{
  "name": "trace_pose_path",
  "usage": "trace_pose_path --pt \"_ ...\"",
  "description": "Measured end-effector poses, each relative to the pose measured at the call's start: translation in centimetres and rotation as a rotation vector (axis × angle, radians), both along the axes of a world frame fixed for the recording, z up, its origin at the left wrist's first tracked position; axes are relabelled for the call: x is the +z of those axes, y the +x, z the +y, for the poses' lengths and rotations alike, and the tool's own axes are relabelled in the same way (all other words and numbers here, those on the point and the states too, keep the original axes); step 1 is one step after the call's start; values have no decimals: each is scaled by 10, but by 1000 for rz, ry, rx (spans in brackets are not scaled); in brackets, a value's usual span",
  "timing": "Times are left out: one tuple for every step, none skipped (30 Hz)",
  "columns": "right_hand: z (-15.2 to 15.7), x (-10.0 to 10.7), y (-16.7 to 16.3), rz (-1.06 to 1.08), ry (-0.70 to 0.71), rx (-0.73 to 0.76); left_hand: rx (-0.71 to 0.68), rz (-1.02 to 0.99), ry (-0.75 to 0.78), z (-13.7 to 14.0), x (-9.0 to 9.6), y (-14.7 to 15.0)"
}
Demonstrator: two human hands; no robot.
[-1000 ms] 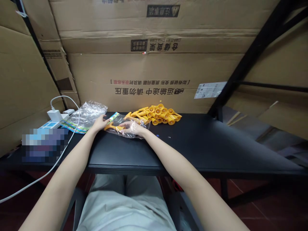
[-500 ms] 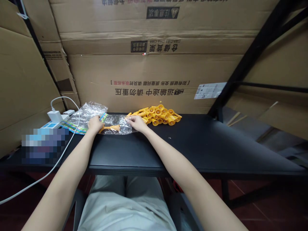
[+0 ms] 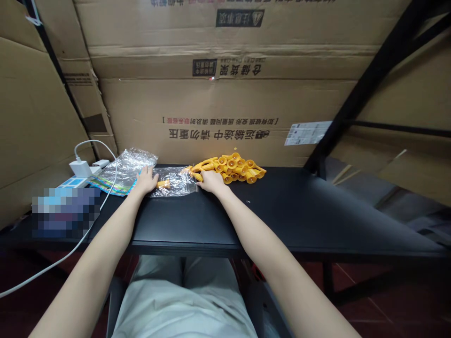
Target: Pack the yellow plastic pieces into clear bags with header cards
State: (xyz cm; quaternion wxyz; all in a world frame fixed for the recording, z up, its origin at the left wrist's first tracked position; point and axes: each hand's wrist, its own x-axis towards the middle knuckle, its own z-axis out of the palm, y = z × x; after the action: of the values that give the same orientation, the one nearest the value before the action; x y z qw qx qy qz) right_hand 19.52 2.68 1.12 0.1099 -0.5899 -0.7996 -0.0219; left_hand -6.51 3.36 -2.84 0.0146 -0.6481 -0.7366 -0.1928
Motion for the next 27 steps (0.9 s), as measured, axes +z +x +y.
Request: trace_pose_path --pt "-1 1 -1 4 6 -10 4 2 -20 1 -1 -1" --pt "-2 1 -1 28 24 -21 6 10 -31 2 -2 -1" --pt "-2 3 0 69 55 -30 7 21 -38 2 -2 -1" --pt "-2 4 0 123 97 -37 9 31 -46 3 -2 -1" --pt "-1 5 1 186 148 -42 13 40 -52 3 -2 -1" --pt "0 7 3 251 203 -48 18 48 -58 3 -1 -1" --pt "1 10 4 316 255 -53 23 54 -63 2 -1 -1" --pt "3 12 6 377 299 -54 30 58 -68 2 0 -1" --pt "5 16 8 428 330 -53 36 59 -72 2 0 -1" --pt "6 19 11 469 349 -48 41 59 -75 2 0 0" --pt "7 23 14 499 356 -44 45 61 -77 2 0 0" --pt "8 27 17 518 351 -41 46 63 -77 2 0 0" --pt "8 31 21 525 334 -41 46 68 -76 2 0 0" --pt "7 34 25 519 303 -44 43 76 -76 2 0 0" --pt "6 37 30 501 263 -45 40 83 -75 2 0 0" --pt "4 40 33 472 217 -40 38 90 -75 2 0 -1" --pt "2 42 36 433 167 -30 38 96 -76 2 0 -1" --pt "-1 43 39 389 117 -14 39 101 -77 2 0 -1" --pt "-3 44 40 346 68 5 40 104 -78 3 0 -1" --pt "-6 44 40 309 23 27 40 108 -79 3 0 -1" --pt "-7 44 39 284 -14 51 39 111 -81 3 0 -1" --pt "-9 44 37 276 -40 73 37 116 -83 3 0 -1" --pt "-9 43 34 285 -53 94 33 121 -84 3 0 -1" --pt "-9 41 32 308 -58 108 25 128 -85 3 0 -1" --pt "-8 39 29 339 -59 118 15 133 -87 3 0 -1" --pt "-6 36 25 372 -61 126 2 136 -90 3 0 -1" --pt "-5 33 22 403 -67 135 -14 137 -92 3 0 -1"
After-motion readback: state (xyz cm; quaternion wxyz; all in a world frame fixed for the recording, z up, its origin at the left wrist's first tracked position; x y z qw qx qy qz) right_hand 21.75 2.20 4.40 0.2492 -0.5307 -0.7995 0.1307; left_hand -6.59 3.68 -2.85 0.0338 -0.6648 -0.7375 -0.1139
